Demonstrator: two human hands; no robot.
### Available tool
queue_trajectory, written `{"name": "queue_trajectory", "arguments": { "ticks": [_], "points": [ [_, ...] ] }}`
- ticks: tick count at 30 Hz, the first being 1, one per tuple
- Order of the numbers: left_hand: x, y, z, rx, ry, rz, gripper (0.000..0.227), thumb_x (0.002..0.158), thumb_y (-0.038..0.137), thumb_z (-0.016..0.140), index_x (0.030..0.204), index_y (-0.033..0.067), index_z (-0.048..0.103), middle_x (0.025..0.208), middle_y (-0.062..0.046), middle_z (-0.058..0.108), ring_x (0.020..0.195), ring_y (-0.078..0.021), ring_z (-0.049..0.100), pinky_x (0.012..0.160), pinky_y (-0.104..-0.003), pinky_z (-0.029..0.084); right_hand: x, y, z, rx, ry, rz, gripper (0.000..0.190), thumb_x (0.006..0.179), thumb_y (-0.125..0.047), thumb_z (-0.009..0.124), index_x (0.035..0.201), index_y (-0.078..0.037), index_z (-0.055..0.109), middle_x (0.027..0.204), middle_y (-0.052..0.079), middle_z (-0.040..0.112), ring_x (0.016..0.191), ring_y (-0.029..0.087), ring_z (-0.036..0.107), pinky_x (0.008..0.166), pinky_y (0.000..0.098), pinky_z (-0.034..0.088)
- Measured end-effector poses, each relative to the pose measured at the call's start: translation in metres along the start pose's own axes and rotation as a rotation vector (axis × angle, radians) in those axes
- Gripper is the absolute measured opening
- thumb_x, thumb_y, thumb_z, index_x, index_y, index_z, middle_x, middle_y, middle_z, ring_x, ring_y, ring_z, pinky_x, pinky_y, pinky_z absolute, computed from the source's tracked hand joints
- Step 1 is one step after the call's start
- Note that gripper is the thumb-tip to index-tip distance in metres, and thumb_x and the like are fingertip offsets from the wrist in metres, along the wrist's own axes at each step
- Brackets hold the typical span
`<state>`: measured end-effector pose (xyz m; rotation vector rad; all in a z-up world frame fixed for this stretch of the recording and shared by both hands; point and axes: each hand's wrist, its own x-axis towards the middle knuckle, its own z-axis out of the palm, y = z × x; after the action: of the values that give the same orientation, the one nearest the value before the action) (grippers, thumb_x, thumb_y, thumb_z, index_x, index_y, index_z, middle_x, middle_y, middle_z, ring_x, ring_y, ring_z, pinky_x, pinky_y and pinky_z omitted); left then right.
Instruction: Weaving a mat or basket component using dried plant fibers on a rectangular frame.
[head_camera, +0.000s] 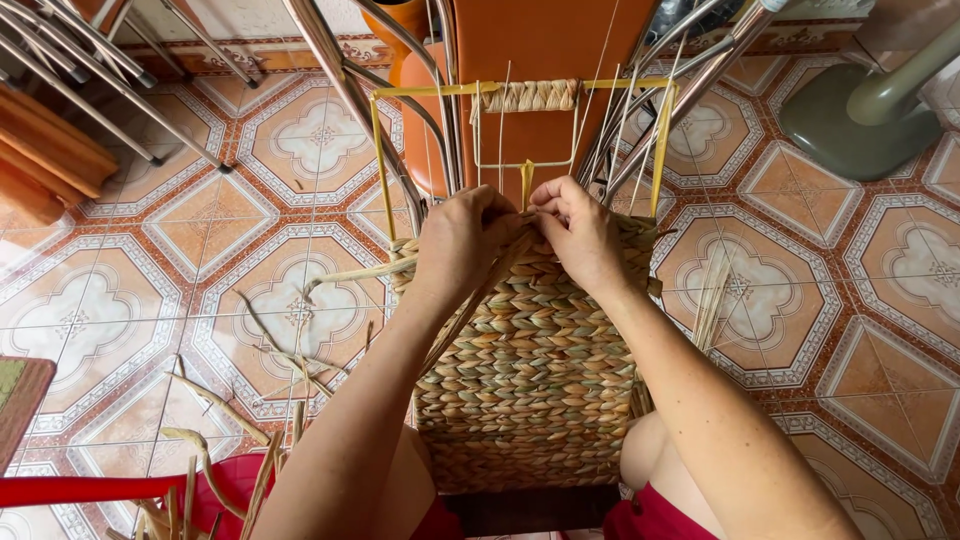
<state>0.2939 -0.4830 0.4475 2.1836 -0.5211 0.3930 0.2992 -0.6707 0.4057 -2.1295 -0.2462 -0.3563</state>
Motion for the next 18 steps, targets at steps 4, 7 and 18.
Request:
{"name": "queue_trajectory", "arguments": {
  "ticks": [4, 7, 18],
  "points": [
    [-0.005, 0.019, -0.003, 0.194, 0.006, -0.028, 0.015, 0.089, 0.019, 0.072, 0.085, 0.0043, 0.071, 0.073, -0.014, 0.072, 0.064, -0.0276, 0.07, 0.06, -0.043, 0.057, 0.002, 0.004, 0.002, 0.045, 0.007, 0.039, 0.016, 0.095, -0.002, 0.067, 0.109, -0.005, 0.059, 0.096, 0.007, 0.077, 0.088, 0.011, 0.075, 0.074, 0.0243, 0.061],
    [-0.018, 0.024, 0.005, 0.358, -0.019, -0.025, 0.025, 0.097, 0.024, 0.065, 0.083, 0.0042, 0.066, 0.066, -0.012, 0.069, 0.06, -0.0266, 0.065, 0.052, -0.044, 0.054, 0.001, -0.004, -0.002, 0.006, -0.008, 0.049, 0.015, 0.096, -0.003, 0.068, 0.108, -0.005, 0.06, 0.094, 0.006, 0.078, 0.084, 0.01, 0.075, 0.071, 0.0231, 0.06],
    [-0.01, 0.005, 0.01, 0.12, -0.095, -0.086, 0.017, 0.095, 0.023, 0.067, 0.09, 0.0072, 0.071, 0.081, -0.008, 0.072, 0.063, -0.0197, 0.071, 0.058, -0.037, 0.06, 0.0, -0.003, 0.001, 0.099, 0.012, 0.046, 0.015, 0.095, 0.001, 0.066, 0.108, -0.003, 0.06, 0.094, 0.006, 0.077, 0.084, 0.011, 0.075, 0.072, 0.0236, 0.06]
  ]
}}
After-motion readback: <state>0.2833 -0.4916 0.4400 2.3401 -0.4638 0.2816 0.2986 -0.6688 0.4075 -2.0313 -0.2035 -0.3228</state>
